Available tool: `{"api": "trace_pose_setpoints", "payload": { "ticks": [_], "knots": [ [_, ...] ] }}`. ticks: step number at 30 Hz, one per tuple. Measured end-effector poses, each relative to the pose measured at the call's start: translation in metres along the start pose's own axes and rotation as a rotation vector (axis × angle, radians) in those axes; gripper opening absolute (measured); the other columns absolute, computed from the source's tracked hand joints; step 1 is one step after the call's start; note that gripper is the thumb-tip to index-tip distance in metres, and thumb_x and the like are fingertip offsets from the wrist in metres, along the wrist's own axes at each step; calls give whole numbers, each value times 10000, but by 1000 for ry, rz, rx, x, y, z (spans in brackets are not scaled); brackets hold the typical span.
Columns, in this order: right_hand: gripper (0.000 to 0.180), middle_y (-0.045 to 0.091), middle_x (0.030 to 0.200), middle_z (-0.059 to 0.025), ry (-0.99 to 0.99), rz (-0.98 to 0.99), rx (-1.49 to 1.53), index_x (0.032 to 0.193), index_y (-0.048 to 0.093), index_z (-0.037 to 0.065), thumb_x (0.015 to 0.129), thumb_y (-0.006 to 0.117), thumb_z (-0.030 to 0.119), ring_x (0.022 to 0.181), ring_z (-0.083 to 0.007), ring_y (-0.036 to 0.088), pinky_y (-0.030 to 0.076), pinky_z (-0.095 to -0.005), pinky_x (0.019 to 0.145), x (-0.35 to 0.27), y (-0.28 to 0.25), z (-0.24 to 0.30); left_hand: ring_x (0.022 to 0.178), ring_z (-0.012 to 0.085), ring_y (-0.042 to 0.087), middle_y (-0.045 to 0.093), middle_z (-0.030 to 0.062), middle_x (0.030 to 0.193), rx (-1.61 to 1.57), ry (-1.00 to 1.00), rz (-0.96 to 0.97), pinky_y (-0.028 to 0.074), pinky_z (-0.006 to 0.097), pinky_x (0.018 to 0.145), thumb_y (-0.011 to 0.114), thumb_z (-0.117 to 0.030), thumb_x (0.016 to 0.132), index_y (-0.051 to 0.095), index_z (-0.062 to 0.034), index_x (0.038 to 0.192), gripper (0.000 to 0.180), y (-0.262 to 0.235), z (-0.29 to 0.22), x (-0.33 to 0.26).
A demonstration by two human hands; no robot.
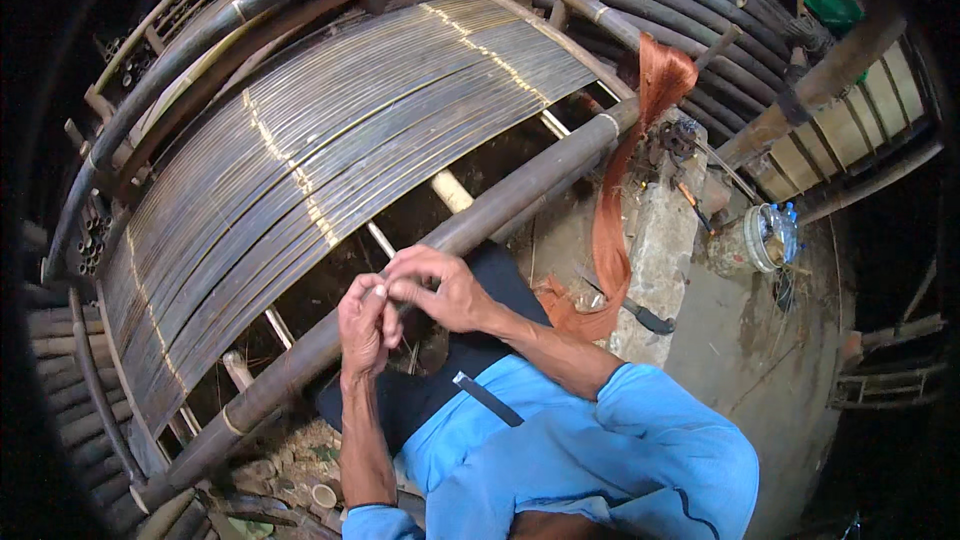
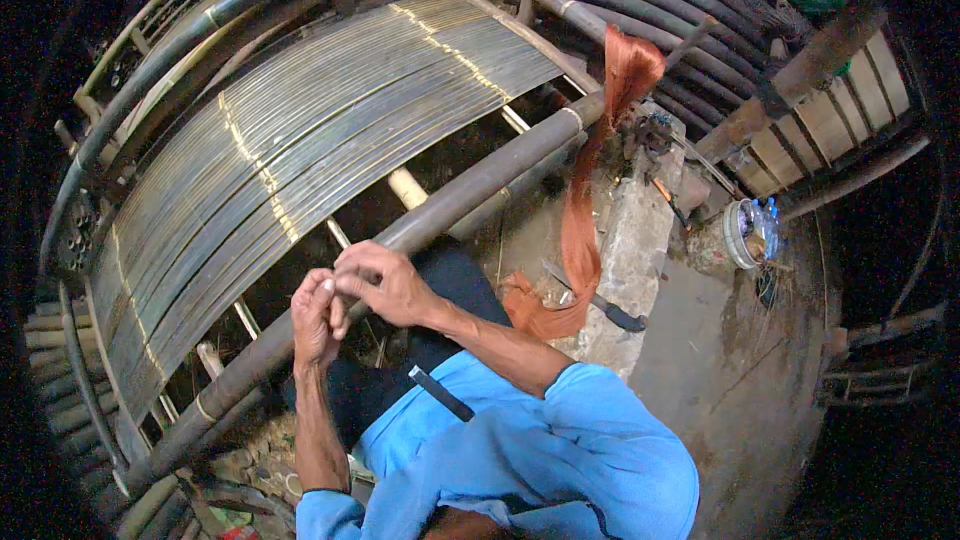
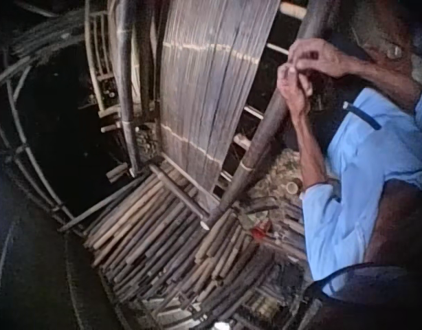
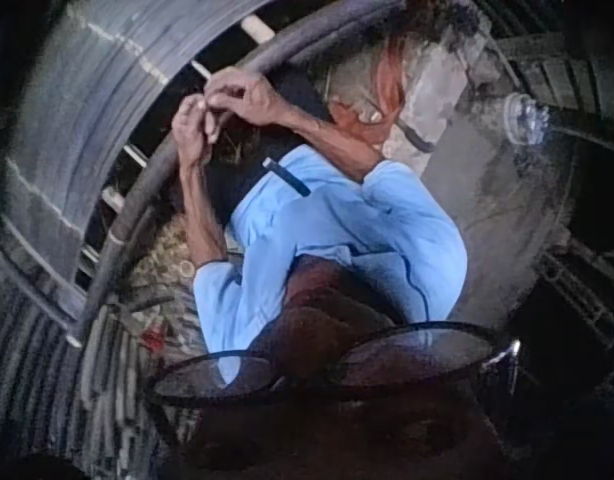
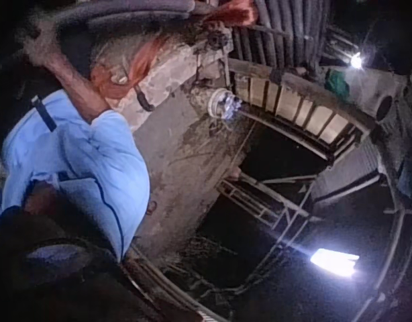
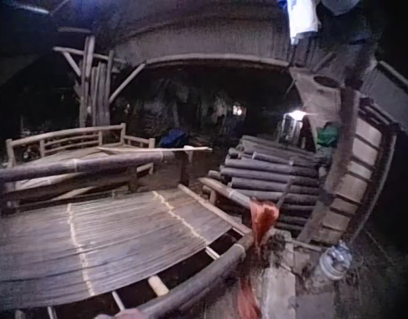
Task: The person ties thin bamboo strips onto a large cylindrical frame by hand using a long piece of red cord. They wrap the cord around the strips and the bamboo structure, pulling it tight to secure the material in place.
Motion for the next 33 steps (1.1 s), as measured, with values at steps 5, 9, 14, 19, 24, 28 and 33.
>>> {"api": "trace_pose_setpoints", "payload": {
  "ticks": [5,9,14,19,24,28,33],
  "knots": [
    [204,672,829,7,345,-98,141,1020,696,38,876,742,175,727,-61,553,460,-240,653,-1,1,-7,416,140,553,648,145,681,193,41,-44,372,222,347,429,-222,1067,429,-84,1139,156,19,0,-7],
    [155,723,904,-63,367,47,-9,962,728,-20,897,708,119,821,-103,627,512,-274,757,2,3,-1,391,115,514,642,149,688,282,123,-73,393,225,345,397,-184,1071,412,-54,1138,147,15,2,-12],
    [182,659,919,-24,327,173,-10,1009,676,-6,972,618,163,862,-92,585,489,-272,793,2,5,-5,428,76,510,630,61,614,637,289,-238,376,251,396,487,-163,1037,506,-30,1066,138,14,0,-16],
    [168,664,966,-21,457,208,407,990,688,-5,959,637,152,888,-109,587,480,-284,824,0,-1,-29,453,99,544,617,67,607,963,595,-302,402,243,436,612,-55,946,575,-27,1093,155,17,-5,-17],
    [201,647,995,-26,411,265,274,984,697,2,964,656,198,947,-109,565,451,-283,892,2,-3,-28,475,211,602,655,94,657,1274,1156,-221,463,328,449,735,40,800,698,-31,1089,300,16,-12,-18],
    [201,659,949,-12,370,268,97,975,695,-5,967,652,191,920,-107,579,465,-287,874,7,-6,-18,470,209,582,635,87,639,1505,1050,-207,449,328,451,725,0,820,726,-33,1023,205,14,-13,-26],
    [167,686,887,-85,316,206,-118,972,692,-1,941,662,160,834,-165,619,492,-313,796,15,-4,-3,469,224,551,589,110,612,1047,762,-389,433,313,472,664,-12,867,657,-10,1000,133,11,-14,-20]
  ]
}}
Point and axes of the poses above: each hand's wrist, its own x-axis towards the middle knuckle, its own y-axis out of the palm, z = x × y, the point moved 3 cm from there along x, towards the middle knuckle
